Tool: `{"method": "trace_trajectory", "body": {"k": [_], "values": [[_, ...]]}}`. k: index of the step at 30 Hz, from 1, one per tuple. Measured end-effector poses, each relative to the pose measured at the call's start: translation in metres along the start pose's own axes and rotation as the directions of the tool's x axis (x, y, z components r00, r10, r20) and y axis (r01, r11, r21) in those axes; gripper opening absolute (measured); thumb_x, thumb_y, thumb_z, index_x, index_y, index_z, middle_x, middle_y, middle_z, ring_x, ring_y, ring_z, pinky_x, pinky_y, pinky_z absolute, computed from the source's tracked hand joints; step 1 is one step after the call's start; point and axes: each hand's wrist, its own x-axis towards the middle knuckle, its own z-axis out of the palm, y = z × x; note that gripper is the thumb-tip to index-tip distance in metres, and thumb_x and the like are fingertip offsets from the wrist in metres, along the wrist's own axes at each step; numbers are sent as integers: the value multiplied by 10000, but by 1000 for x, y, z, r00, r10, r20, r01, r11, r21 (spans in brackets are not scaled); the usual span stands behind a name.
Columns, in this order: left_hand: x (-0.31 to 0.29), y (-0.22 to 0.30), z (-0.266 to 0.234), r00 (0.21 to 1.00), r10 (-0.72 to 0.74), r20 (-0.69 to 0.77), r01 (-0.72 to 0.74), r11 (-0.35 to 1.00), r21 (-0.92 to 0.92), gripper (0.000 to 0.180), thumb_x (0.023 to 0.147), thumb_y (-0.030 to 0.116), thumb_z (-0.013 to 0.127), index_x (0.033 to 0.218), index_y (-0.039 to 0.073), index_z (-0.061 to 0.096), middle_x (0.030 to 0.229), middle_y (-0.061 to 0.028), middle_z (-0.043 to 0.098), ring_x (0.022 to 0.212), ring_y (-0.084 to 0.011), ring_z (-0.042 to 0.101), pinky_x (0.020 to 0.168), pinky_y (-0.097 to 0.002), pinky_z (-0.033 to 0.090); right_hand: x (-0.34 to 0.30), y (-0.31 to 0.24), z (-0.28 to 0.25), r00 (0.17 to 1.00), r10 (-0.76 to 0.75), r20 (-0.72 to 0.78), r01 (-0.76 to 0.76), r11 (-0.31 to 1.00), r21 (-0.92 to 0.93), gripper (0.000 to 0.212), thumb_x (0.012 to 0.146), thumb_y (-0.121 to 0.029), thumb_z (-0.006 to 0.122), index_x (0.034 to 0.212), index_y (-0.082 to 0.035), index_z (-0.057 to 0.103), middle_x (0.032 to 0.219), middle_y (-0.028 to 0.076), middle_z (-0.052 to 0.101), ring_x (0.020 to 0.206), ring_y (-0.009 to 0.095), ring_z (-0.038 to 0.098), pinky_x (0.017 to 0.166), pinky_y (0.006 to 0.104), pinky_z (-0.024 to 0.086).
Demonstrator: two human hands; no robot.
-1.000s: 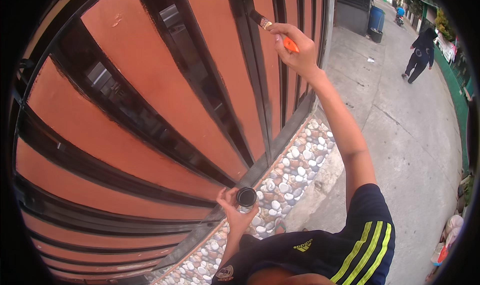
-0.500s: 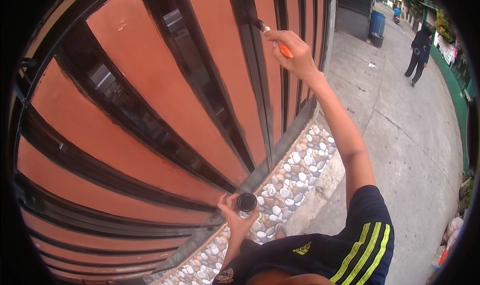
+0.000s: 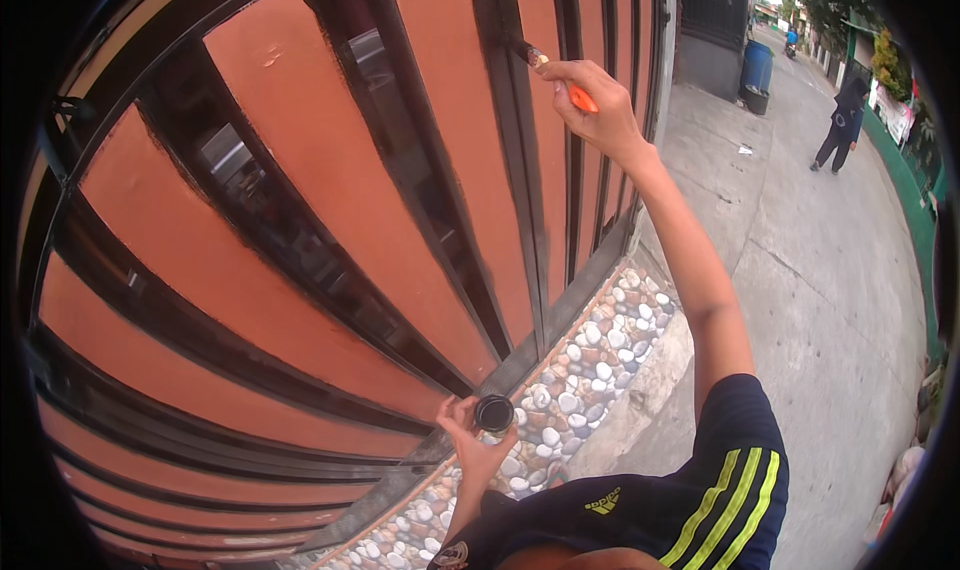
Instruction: The person paints a metal gate using a brush. They dip the brush into a small tin of black paint and apply it to the black horizontal and vertical frames of the gate, moving the brush back and forth.
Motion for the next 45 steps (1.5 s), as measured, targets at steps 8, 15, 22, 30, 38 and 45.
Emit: {"method": "trace_trajectory", "body": {"k": [8,15,22,30,38,45], "values": [[-2,-1,-2,1000,-1,-7,1,1000,-12,1021,656,23,822,1401,70,126,1231,-136,462,1160,-239,553,960,-372,505,16,2,0,999,8,42,-8,1000,-17,154,867,-24,646,1022,-35,648,927,97,696,843,239,685,735,336,572],[-2,1,-1,1000,18,-8,-18,1000,-19,1021,657,24,820,1403,65,125,1232,-143,463,1161,-248,556,972,-375,498,29,8,3,998,-33,50,35,999,-29,163,877,-37,647,1040,-39,642,927,103,697,824,240,691,724,331,573],[-3,1,-4,999,34,-28,-35,999,-36,1026,646,26,821,1404,63,129,1232,-144,470,1166,-252,553,972,-377,488,38,4,0,1000,-23,20,23,1000,-18,124,899,-54,635,1021,-41,646,907,89,702,796,224,694,709,316,573],[-5,-2,-6,999,23,-32,-25,999,-43,1022,648,20,820,1402,64,130,1220,-139,467,1162,-249,552,979,-374,481,39,-1,4,998,-7,-68,5,999,-32,87,899,-52,621,983,-42,643,877,86,701,777,224,694,691,308,562],[-11,-11,-11,999,39,-19,-41,996,-75,1005,657,6,813,1395,68,133,1207,-135,460,1141,-241,558,971,-376,485,-1,-8,7,975,200,98,-208,975,80,60,889,-29,598,939,-18,630,884,120,703,793,256,712,695,320,569],[-26,-10,-20,996,61,-70,-63,998,-26,1029,640,21,829,1390,92,126,1180,-115,483,1101,-208,563,924,-317,490,-46,-32,15,953,238,186,-256,963,80,96,854,-45,617,941,-14,591,787,142,632,709,272,665,649,344,523]]}}
